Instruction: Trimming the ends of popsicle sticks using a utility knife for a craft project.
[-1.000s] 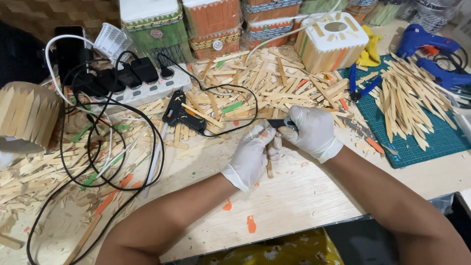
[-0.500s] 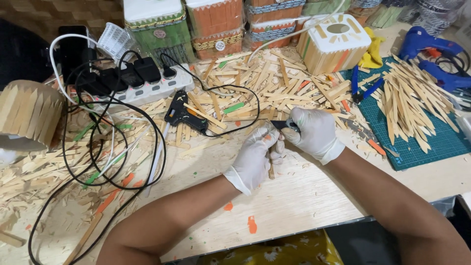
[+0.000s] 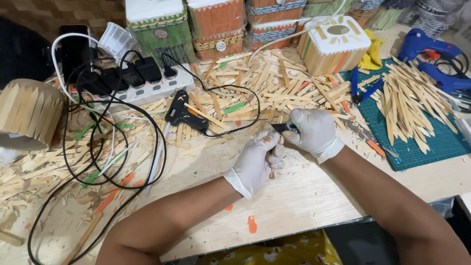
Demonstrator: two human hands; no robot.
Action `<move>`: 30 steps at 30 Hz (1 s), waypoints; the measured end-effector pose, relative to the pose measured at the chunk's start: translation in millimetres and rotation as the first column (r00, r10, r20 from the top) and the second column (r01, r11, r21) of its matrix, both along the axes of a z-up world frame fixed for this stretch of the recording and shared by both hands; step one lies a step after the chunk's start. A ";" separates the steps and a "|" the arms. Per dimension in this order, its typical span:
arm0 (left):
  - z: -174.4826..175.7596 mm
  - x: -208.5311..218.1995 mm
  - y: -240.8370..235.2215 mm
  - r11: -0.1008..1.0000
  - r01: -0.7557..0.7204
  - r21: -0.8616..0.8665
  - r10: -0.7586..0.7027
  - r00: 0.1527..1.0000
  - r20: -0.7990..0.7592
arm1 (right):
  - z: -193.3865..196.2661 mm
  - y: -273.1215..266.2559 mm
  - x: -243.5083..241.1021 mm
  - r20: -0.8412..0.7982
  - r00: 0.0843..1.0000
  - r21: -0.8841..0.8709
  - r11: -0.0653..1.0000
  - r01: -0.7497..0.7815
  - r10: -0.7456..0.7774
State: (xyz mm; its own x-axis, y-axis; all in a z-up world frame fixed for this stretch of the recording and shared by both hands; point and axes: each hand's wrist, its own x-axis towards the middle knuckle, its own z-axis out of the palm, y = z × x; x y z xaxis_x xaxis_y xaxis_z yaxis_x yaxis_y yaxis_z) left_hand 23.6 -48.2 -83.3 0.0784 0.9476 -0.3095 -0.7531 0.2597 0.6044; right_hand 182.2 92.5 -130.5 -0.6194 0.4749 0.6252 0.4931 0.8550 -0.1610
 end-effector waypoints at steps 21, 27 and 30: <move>13.7 -13.3 6.9 0.979 -0.080 0.188 0.186 0.731 -0.656 | -16.0 47.9 28.5 -0.093 0.957 -0.020 0.961 0.275 -0.276; 6.9 -14.8 16.7 0.972 -0.165 0.165 0.233 0.731 -0.641 | -28.8 27.7 13.2 -0.143 0.987 -0.176 0.983 0.053 -0.078; 12.8 -8.6 9.9 0.980 -0.142 0.138 0.197 0.765 -0.612 | -24.0 17.0 7.7 -0.123 0.991 -0.156 0.987 0.027 -0.046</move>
State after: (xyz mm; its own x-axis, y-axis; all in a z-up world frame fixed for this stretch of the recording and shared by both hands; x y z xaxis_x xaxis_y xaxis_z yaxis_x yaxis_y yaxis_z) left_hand 15.0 -38.3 -70.5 -0.2689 0.9501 -0.1579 -0.2340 0.0946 0.9676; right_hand 189.9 109.6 -154.6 -0.5210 0.5923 0.6146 0.4912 0.7969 -0.3515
